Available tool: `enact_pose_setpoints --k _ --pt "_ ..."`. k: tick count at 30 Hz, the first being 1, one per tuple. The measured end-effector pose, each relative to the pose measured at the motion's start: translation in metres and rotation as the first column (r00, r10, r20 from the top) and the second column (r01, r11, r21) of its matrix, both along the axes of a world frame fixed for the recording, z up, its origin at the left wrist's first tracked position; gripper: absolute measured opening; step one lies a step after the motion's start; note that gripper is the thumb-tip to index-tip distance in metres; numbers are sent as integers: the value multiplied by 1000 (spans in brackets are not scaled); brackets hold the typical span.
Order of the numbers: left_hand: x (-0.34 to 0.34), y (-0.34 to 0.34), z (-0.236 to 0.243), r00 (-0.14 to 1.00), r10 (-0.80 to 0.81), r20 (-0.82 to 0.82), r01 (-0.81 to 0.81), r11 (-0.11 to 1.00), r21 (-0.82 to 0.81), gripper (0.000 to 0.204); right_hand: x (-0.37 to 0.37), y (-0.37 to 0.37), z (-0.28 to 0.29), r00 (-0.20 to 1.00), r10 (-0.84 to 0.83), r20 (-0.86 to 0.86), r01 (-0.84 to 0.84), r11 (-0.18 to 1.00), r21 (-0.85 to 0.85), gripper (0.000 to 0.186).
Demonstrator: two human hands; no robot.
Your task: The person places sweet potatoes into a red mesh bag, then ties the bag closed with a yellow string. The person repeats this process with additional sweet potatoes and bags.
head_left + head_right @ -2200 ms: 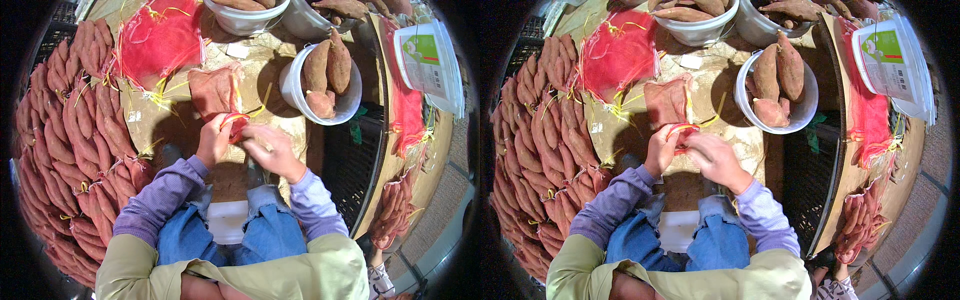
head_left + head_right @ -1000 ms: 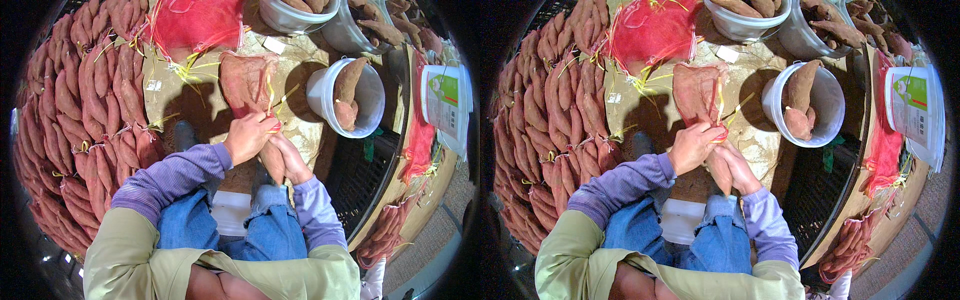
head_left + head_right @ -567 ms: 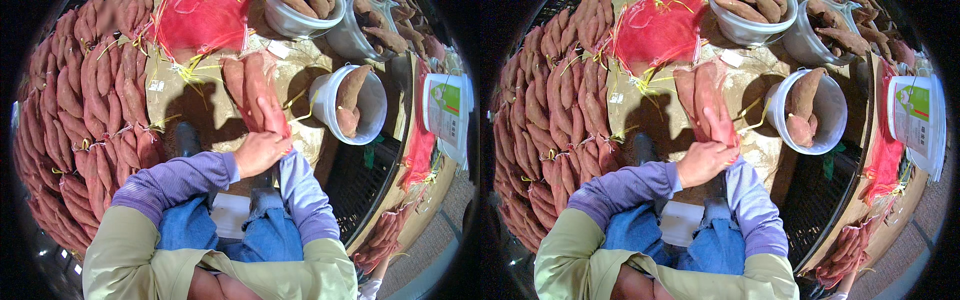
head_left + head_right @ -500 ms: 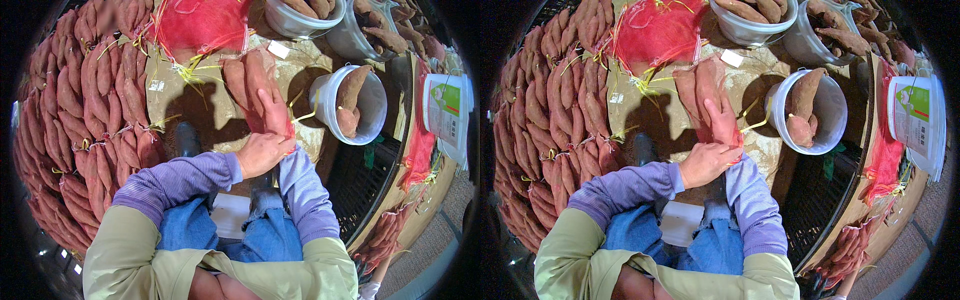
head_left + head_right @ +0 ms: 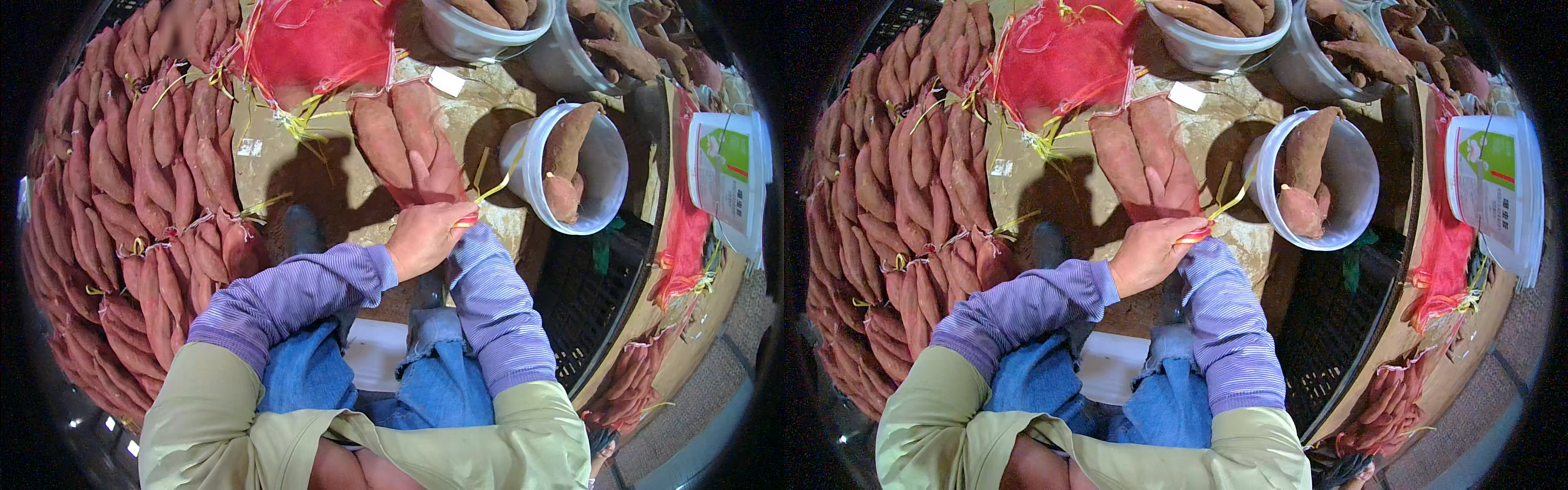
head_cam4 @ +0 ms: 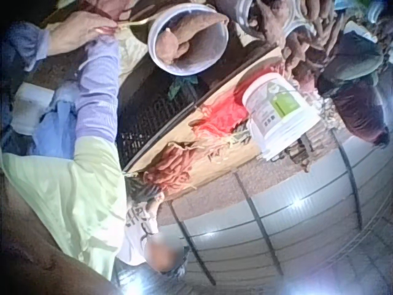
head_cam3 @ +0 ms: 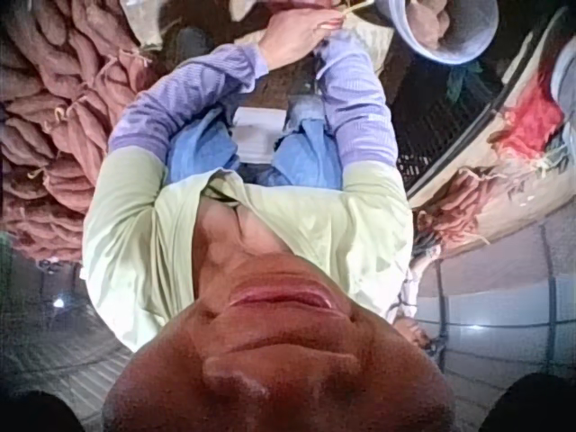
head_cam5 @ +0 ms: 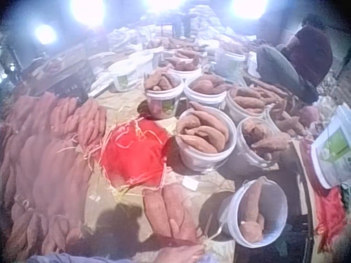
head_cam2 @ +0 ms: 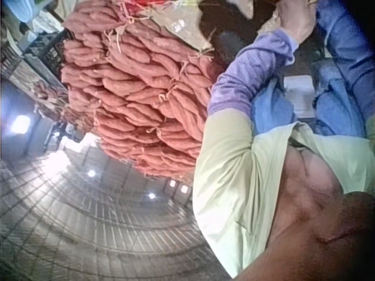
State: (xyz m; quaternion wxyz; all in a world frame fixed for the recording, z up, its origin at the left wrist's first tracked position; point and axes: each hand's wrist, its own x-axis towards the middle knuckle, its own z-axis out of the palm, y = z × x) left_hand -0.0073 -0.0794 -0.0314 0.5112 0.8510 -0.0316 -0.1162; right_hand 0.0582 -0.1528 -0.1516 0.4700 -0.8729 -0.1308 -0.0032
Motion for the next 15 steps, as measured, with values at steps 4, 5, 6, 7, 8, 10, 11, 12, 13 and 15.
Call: enact_pose_setpoints --k 4,5,6,7,8,10,11,12,13,15 --pt "9 4 -3 998 49 -29 -49 999 -13 27 -9 0 -7 979 -37 -199 17 994 -105 78" --pt "10 6 -2 994 42 -104 -49 997 -60 28 -14 0 -5 986 -35 -166 -5 972 -234 80" --pt "6 7 -12 997 46 -68 -51 997 -62 30 -21 -10 0 996 70 -64 -82 974 -213 83" --pt "5 10 -15 996 56 -71 -61 996 -67 32 -28 -15 11 991 127 27 -119 970 -214 75" --pt "5 11 -18 995 65 -74 -71 995 -75 34 -37 -24 25 976 185 116 -155 962 -225 68" --pt "9 13 -17 995 93 -44 -97 990 -103 26 -54 -61 74 878 327 -349 -394 908 -140 41" --pt "13 9 -15 995 90 -45 -95 987 -129 25 -52 -70 106 977 201 -68 -208 971 -115 30" --pt "15 10 -12 994 98 -47 -103 986 -134 24 -45 -74 135 976 45 212 -43 999 -18 19" --pt "15 11 -8 989 110 -101 -124 982 -144 22 -32 -89 158 971 -68 228 84 995 -58 24" --pt "15 11 -5 979 116 -165 -139 980 -139 22 0 -122 155 895 -263 360 336 929 -157 36"
